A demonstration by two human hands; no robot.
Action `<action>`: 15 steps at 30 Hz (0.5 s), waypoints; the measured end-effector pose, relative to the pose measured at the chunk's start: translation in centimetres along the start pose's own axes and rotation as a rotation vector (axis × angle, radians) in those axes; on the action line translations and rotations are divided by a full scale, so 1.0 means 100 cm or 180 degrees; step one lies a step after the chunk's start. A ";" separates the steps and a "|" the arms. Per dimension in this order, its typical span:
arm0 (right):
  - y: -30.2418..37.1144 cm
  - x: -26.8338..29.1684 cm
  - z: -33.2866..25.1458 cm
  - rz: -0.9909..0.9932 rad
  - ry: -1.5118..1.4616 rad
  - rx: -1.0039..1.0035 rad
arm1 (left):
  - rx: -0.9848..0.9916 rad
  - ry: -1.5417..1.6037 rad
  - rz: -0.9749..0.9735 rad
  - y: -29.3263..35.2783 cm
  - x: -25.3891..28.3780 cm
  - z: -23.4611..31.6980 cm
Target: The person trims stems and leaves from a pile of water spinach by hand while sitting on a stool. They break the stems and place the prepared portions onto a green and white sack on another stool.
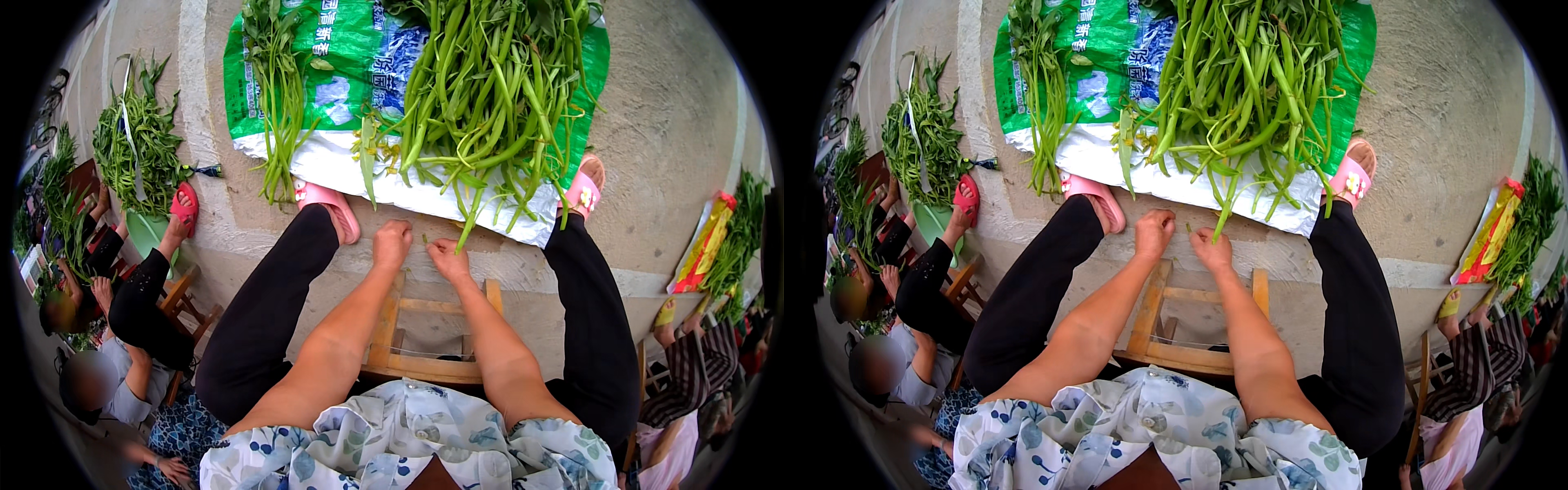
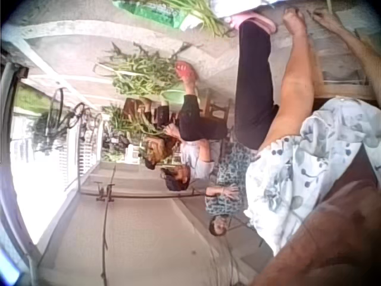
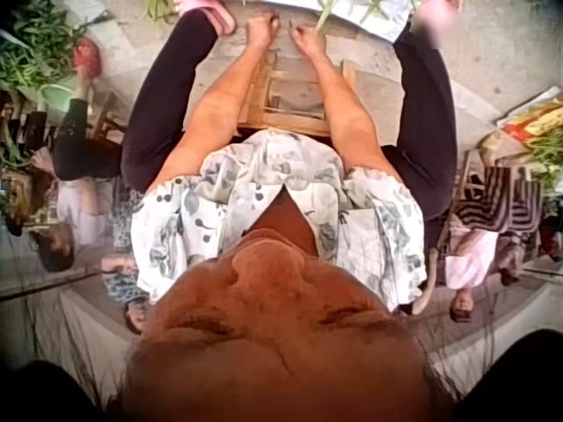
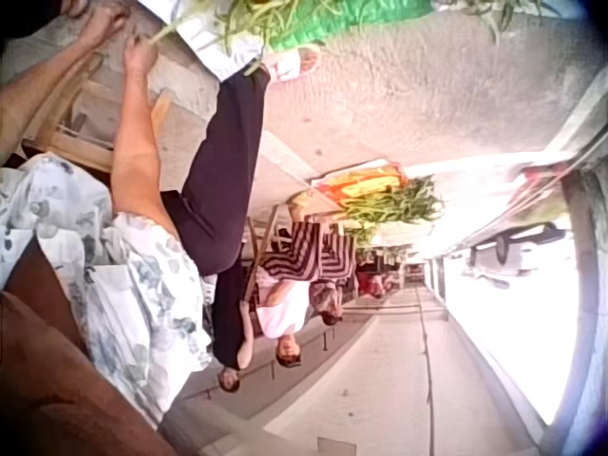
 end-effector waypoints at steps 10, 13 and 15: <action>-0.004 0.007 -0.054 0.0230 0.1654 0.0401 | -0.0889 0.0217 0.1474 -0.038 0.120 0.116; -0.013 -0.001 -0.055 0.0110 0.2032 0.0387 | -0.0668 0.1417 0.1714 -0.067 0.153 0.139; -0.014 0.000 -0.058 0.0089 0.2093 0.0290 | -0.0442 0.1896 0.1867 -0.062 0.162 0.126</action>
Point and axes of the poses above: each hand's wrist, its own y-axis away from the middle knuckle, its own x-axis out of the back of the hand, z = x × y, the point moved 10 cm from there along -y, towards the middle knuckle, and after that the axes turned 15 degrees about y, right-handed, at the moved point
